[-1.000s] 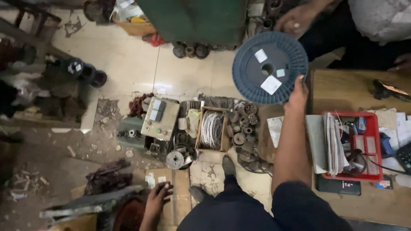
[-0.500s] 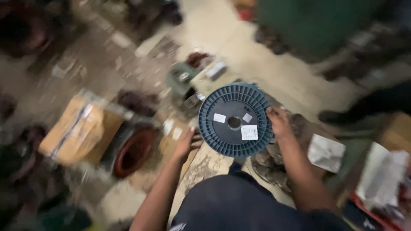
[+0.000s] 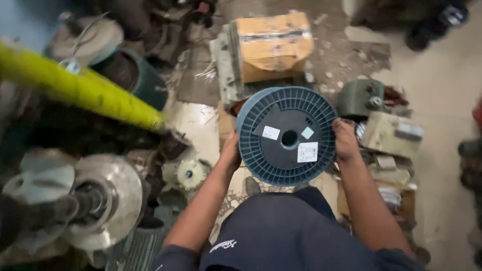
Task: The person clamps a stack of cardboard templates onto a hand-cranked winding spindle and turns the crank to wind wire. They then carry a spool of copper wire, mount it on a floor rod, and guide and tie the wire around the cardboard stack by hand.
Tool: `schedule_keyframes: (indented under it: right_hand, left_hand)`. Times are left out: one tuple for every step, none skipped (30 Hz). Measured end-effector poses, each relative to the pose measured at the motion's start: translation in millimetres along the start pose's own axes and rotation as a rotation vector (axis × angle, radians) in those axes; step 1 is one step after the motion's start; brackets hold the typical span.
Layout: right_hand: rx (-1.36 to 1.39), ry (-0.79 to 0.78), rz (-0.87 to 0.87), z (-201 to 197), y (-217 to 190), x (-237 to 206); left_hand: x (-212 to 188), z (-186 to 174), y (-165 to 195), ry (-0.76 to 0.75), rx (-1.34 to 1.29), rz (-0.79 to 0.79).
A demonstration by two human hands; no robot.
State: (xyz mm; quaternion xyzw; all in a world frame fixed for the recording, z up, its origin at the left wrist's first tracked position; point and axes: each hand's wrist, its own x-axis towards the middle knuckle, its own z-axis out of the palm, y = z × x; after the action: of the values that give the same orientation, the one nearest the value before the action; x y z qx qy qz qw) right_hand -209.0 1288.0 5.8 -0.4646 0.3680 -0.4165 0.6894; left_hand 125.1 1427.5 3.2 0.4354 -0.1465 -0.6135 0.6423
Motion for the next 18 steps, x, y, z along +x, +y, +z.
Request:
schedule_keyframes:
  right_hand:
    - [-0.142,-0.074,-0.061,13.9,7.1,16.9]
    - [-0.239,-0.112,-0.031,29.4,17.6,28.6]
    - [-0.346,-0.150,-0.004,43.5,27.4,39.0]
    - [-0.441,-0.176,0.053,60.4,39.3,47.3]
    - [-0.321,-0.193,0.186,77.7,51.8,49.7]
    - [-0.201,-0.204,0.321,96.0,63.5,49.1]
    - [-0.183,-0.303,0.299,113.2,72.9,50.4]
    - [-0.161,-0.400,0.277,128.5,80.9,52.6]
    - [-0.171,-0.419,0.318,144.1,87.9,54.9]
    - [-0.179,-0.436,0.361,159.1,94.4,57.2]
    - [-0.187,-0.452,0.404,170.2,98.0,60.9]
    - [-0.232,-0.439,0.374,179.0,99.7,68.4]
    - [-0.276,-0.431,0.348,187.0,101.0,79.0]
    - [-0.320,-0.430,0.332,195.3,102.2,88.7]
    - [-0.337,-0.436,0.339,200.9,100.9,106.0]
    - [-0.356,-0.444,0.350,206.2,99.8,120.4]
    - [-0.240,-0.470,0.411,209.5,97.9,128.5]
    - [-0.121,-0.495,0.446,213.9,92.7,148.4]
  left_hand:
    - [-7.6,-17.8,7.4,0.078,-0.046,0.005]
    - [-16.0,-35.0,12.9,0.151,-0.093,0.005]
    - [-24.2,-49.8,15.6,0.220,-0.143,0.002]
    - [-32.8,-63.6,17.6,0.224,-0.157,0.046]
    - [-41.0,-76.6,20.1,0.227,-0.167,0.091]
    - [-47.8,-87.4,22.6,0.231,-0.174,0.135]
    - [-56.0,-96.8,23.5,0.284,-0.278,0.129]
    - [-63.9,-105.0,23.9,0.337,-0.380,0.121]
    - [-68.5,-111.3,23.7,0.390,-0.480,0.113]
    - [-72.7,-117.5,23.0,0.421,-0.462,0.131]
    - [-77.9,-123.8,21.8,0.452,-0.442,0.146]
    - [-79.5,-129.8,20.7,0.483,-0.422,0.162]
    - [-75.8,-135.7,19.9,0.510,-0.405,0.169]
    - [-69.0,-142.6,20.9,0.549,-0.392,0.173]
    - [-64.2,-148.4,21.0,0.600,-0.381,0.174]
    - [-55.3,-153.3,22.0,0.562,-0.339,0.210]
    - [-44.8,-156.9,23.9,0.514,-0.294,0.255]
    - [-33.6,-159.7,28.8,0.566,-0.200,0.262]
